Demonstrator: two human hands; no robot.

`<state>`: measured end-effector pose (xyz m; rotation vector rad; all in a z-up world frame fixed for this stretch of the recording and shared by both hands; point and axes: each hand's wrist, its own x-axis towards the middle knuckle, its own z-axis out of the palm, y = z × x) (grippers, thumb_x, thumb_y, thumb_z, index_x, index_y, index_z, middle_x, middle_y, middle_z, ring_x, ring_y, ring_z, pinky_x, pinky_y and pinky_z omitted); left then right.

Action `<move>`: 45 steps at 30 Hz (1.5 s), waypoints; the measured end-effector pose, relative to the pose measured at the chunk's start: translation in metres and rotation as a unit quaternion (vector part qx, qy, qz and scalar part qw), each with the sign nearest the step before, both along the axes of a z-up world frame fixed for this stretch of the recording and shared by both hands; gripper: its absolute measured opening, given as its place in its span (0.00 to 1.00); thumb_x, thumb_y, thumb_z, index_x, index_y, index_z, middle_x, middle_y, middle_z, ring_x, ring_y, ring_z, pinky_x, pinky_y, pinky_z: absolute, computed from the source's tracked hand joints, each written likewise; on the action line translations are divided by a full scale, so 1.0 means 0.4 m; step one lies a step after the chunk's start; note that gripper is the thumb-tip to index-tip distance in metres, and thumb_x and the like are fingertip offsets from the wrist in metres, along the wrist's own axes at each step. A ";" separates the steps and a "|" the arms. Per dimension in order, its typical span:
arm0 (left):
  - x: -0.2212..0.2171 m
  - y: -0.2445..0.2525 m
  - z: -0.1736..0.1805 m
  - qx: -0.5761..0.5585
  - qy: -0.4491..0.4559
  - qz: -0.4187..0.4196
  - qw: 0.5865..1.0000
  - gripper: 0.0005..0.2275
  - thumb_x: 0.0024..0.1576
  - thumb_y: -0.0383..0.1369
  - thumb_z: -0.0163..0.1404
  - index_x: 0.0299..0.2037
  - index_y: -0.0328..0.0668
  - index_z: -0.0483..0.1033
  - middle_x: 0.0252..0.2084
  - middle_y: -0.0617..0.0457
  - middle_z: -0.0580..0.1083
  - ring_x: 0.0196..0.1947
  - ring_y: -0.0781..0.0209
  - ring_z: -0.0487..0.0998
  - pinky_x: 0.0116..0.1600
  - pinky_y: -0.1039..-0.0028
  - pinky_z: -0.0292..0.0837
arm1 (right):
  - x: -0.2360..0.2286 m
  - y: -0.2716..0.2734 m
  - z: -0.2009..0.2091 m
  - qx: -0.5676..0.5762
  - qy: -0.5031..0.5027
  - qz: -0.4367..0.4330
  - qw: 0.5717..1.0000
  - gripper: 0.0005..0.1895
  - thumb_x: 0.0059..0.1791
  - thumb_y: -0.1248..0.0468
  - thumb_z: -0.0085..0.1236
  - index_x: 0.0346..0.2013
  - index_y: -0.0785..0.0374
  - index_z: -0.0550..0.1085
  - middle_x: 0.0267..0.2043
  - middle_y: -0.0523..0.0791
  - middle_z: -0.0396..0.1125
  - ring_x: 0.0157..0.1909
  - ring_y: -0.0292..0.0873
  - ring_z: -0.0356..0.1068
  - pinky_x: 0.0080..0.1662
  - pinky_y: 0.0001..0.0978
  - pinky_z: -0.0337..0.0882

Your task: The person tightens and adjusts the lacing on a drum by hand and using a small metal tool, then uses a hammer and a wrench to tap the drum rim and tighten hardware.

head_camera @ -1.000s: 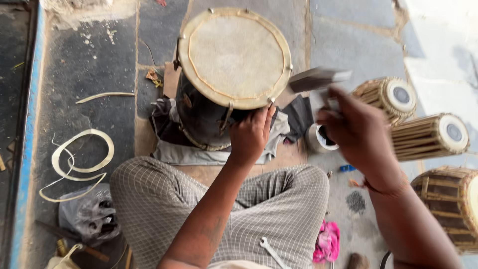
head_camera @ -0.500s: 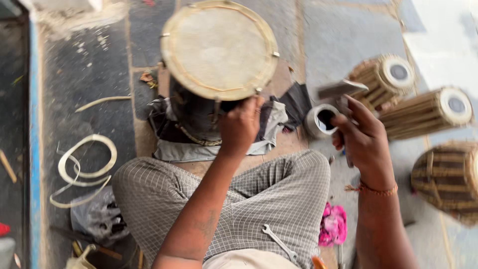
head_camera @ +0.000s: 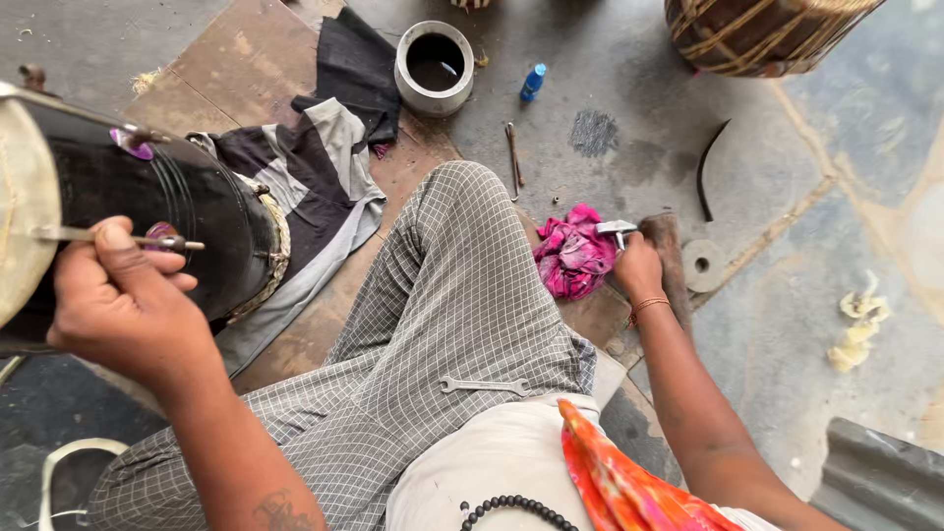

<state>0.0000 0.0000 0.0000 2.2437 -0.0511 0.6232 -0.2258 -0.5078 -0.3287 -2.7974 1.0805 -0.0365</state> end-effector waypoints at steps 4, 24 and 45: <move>0.009 -0.012 0.003 -0.053 0.013 0.002 0.998 0.09 0.75 0.26 0.48 0.51 0.28 0.81 0.33 0.48 0.78 0.30 0.67 0.80 0.32 0.76 0.79 | 0.103 -0.010 -0.047 0.011 -0.164 0.178 0.970 0.16 0.49 0.64 0.62 0.50 0.62 0.75 0.46 0.54 0.69 0.52 0.58 0.67 0.54 0.49 0.67; -0.096 0.060 0.219 0.437 0.089 0.146 0.883 0.46 0.46 0.54 0.66 0.74 0.54 0.55 0.76 0.43 0.47 0.74 0.39 0.46 0.69 0.38 0.42 | 0.541 0.631 0.664 0.661 -0.190 0.288 0.667 0.09 0.49 0.68 0.62 0.44 0.66 0.77 0.42 0.44 0.74 0.41 0.36 0.76 0.46 0.28 0.79; -0.032 0.104 0.082 0.349 -0.078 0.026 0.934 0.16 0.68 0.38 0.49 0.66 0.56 0.74 0.69 0.59 0.71 0.72 0.54 0.66 0.73 0.58 0.50 | 0.597 1.013 0.567 0.618 -0.343 0.342 0.619 0.21 0.47 0.76 0.66 0.51 0.65 0.69 0.46 0.45 0.73 0.49 0.35 0.76 0.52 0.26 0.78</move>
